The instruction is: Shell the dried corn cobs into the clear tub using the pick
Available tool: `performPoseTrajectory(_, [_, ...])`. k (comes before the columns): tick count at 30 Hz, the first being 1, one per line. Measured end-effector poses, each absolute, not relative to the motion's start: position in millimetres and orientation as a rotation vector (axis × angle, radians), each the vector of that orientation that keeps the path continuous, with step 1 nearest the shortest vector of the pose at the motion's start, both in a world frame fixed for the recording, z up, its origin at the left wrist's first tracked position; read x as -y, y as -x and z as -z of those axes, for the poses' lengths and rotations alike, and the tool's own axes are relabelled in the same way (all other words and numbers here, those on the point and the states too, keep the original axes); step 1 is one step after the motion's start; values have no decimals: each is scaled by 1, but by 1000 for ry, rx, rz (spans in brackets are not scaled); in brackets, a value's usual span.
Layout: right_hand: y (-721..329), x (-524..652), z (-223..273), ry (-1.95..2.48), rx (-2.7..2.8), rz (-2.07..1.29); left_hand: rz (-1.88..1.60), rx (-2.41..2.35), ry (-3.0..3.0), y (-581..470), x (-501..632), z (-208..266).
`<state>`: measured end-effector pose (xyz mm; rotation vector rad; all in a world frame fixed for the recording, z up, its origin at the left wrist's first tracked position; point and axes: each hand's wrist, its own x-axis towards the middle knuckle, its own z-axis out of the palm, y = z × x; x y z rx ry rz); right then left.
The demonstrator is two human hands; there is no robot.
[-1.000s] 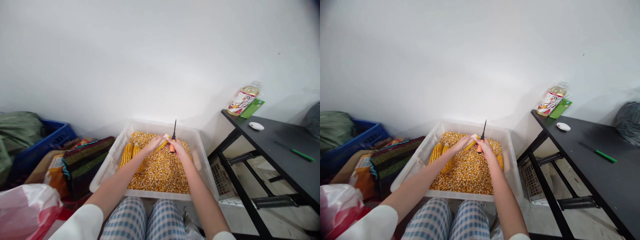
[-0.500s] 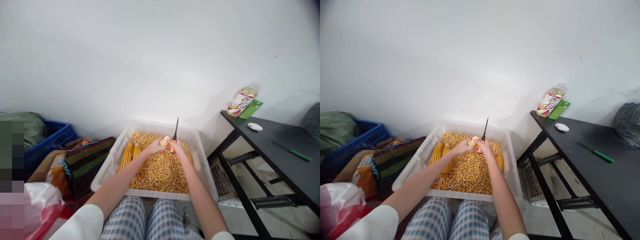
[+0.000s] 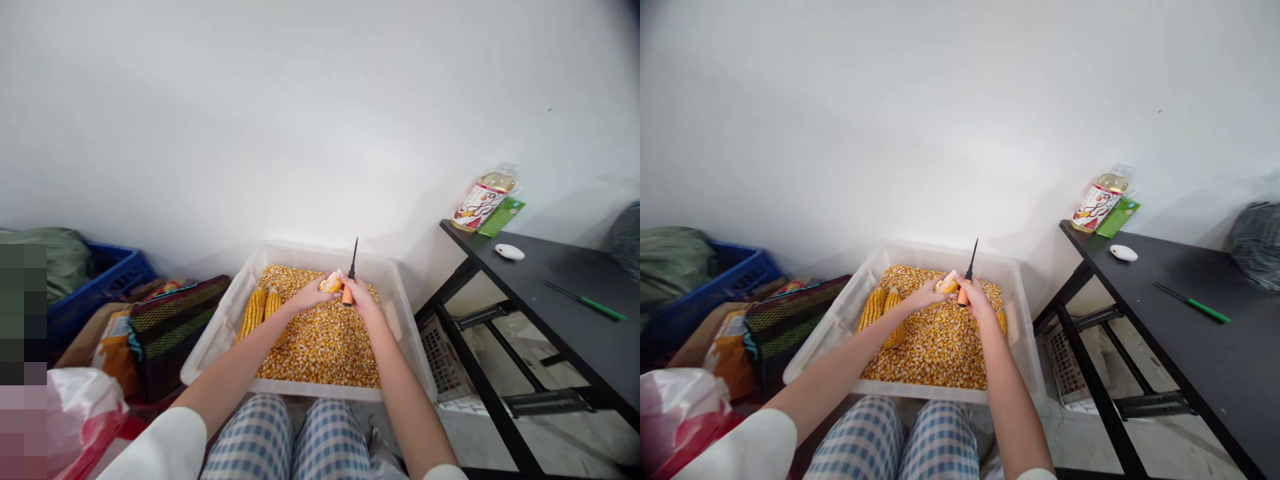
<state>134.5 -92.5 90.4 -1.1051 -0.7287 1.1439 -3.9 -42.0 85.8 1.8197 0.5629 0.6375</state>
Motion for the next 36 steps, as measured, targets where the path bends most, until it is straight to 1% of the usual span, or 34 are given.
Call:
performPoseTrajectory(4, [-135,94,-93,1107,691,-1119,-686,-528,-1821,3,43,-88])
performPoseTrajectory(10, [-123,96,-96,1106,732,-1026,-666,-631,-1897,4,42,-78])
performPoseTrajectory(16, [-134,95,-98,1080,655,-1168,-644,-528,-1773,2,43,-87])
performPoseTrajectory(24, [-126,91,-93,1209,740,-827,-722,-488,-1832,1,38,-78])
performPoseTrajectory(33, [-127,90,-88,1230,757,-791,-744,-528,-1866,0,40,-70])
performPoseTrajectory(36, [-128,89,-90,1200,723,-862,-754,-546,-1805,-2,41,-72])
